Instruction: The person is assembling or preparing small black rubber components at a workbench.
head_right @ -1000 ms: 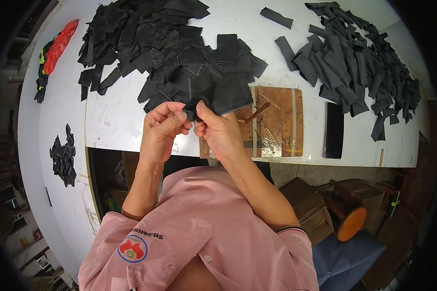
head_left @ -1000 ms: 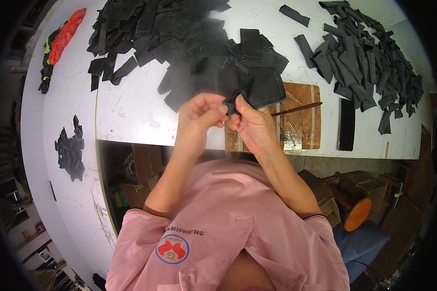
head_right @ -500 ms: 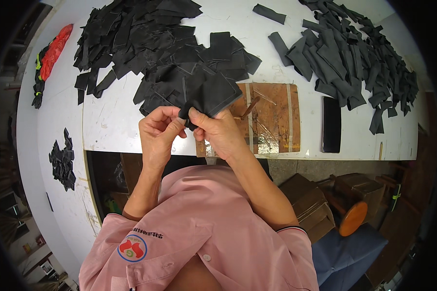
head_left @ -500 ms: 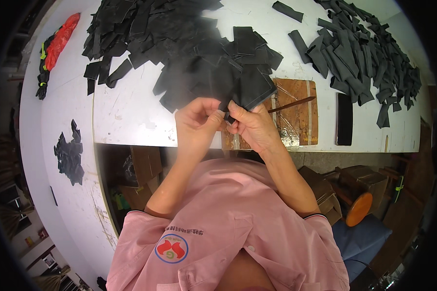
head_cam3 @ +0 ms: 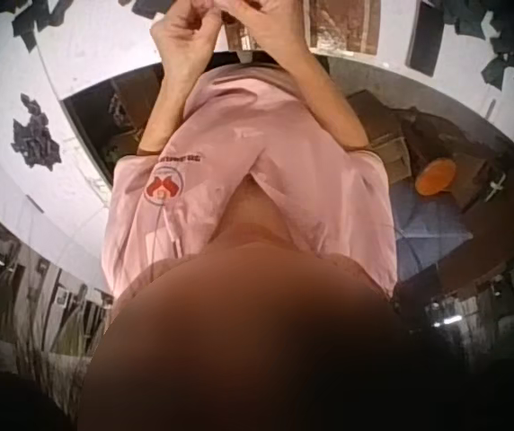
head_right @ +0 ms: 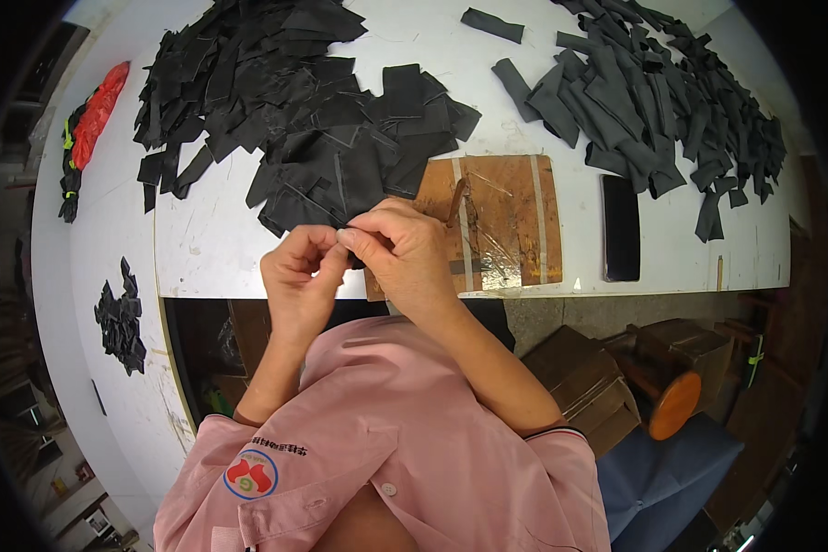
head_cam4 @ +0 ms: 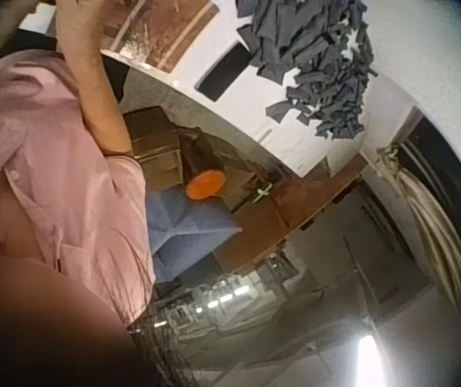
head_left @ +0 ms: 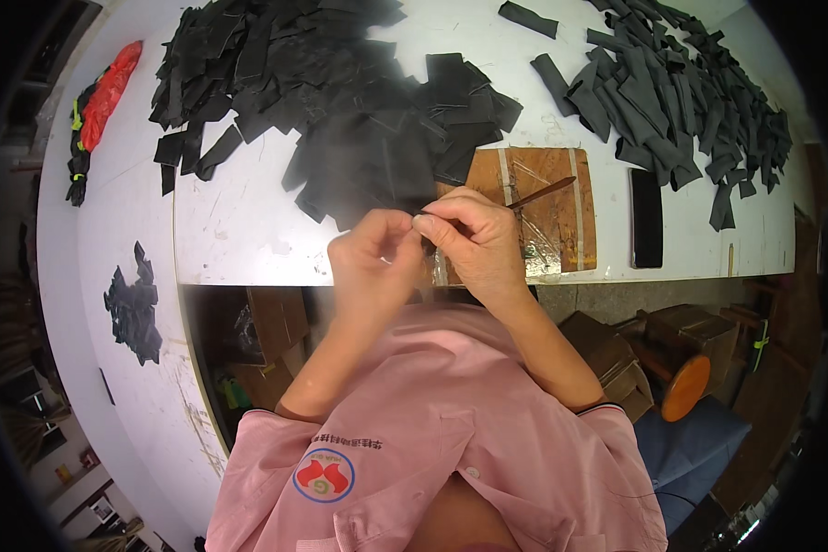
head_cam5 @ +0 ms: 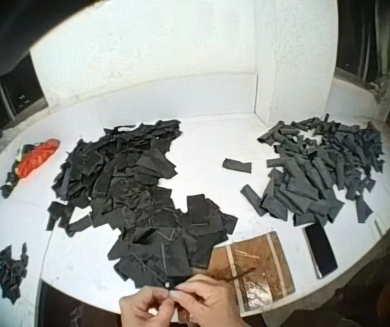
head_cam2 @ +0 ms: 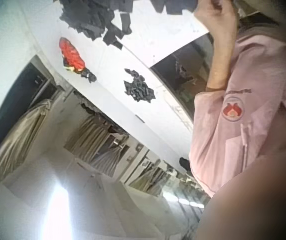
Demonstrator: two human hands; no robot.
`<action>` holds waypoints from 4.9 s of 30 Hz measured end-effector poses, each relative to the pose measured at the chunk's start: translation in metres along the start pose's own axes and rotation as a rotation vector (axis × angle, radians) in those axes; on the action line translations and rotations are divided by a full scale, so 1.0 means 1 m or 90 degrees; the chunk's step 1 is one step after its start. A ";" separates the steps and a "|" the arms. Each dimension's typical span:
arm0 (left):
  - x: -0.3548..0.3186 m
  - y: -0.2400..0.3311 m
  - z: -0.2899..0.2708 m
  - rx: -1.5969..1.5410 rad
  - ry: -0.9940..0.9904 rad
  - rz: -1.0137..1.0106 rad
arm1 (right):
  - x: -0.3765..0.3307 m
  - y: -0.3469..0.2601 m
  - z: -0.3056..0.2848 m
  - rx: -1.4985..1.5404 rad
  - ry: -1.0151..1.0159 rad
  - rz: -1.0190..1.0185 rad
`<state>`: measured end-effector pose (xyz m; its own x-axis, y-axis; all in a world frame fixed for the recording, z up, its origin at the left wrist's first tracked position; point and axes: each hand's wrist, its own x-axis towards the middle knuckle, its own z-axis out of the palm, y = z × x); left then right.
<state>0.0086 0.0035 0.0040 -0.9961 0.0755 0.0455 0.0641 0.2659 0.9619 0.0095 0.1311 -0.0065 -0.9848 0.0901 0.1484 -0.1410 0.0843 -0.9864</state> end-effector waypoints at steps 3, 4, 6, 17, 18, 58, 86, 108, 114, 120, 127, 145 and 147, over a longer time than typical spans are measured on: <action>-0.003 -0.016 0.015 0.165 0.162 0.123 | -0.002 0.005 0.011 -0.071 0.022 -0.056; -0.001 -0.019 0.016 0.195 0.183 0.093 | -0.003 0.006 0.013 -0.150 0.052 -0.064; 0.005 -0.010 0.012 -0.029 0.175 -0.056 | -0.003 0.013 0.013 -0.261 0.099 -0.087; 0.017 -0.006 -0.010 -0.445 -0.130 -0.193 | -0.004 0.015 0.004 0.326 -0.015 0.262; 0.016 0.000 -0.009 -0.359 -0.091 -0.178 | -0.004 0.017 0.002 0.395 -0.014 0.270; 0.008 0.062 0.013 -0.794 -0.319 -0.325 | -0.022 -0.072 -0.055 0.111 0.006 0.020; 0.049 0.014 0.056 -1.125 -0.503 -0.481 | 0.014 0.001 -0.093 0.438 -0.130 0.238; 0.044 0.048 0.049 -0.212 -0.265 0.159 | 0.019 -0.014 -0.094 0.084 0.011 0.079; 0.029 0.033 0.045 -0.489 -0.112 0.125 | 0.017 -0.050 -0.092 -0.582 -0.087 -0.340; 0.039 0.042 0.057 -0.464 -0.238 0.030 | 0.009 -0.004 -0.093 -0.478 -0.035 -0.263; 0.048 0.058 0.064 -0.078 -0.310 0.176 | 0.001 0.013 -0.094 -0.352 -0.070 -0.210; 0.040 0.042 0.052 -0.596 -0.178 0.067 | 0.011 -0.010 -0.093 -0.453 -0.148 -0.137; 0.040 0.042 0.051 -0.650 -0.187 0.048 | 0.008 -0.023 -0.095 -0.446 -0.128 -0.186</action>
<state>-0.0252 0.0671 0.0326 -0.9294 0.3230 0.1783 -0.0922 -0.6713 0.7355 0.0142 0.2246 0.0242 -0.9263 -0.2086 0.3137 -0.3668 0.6896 -0.6245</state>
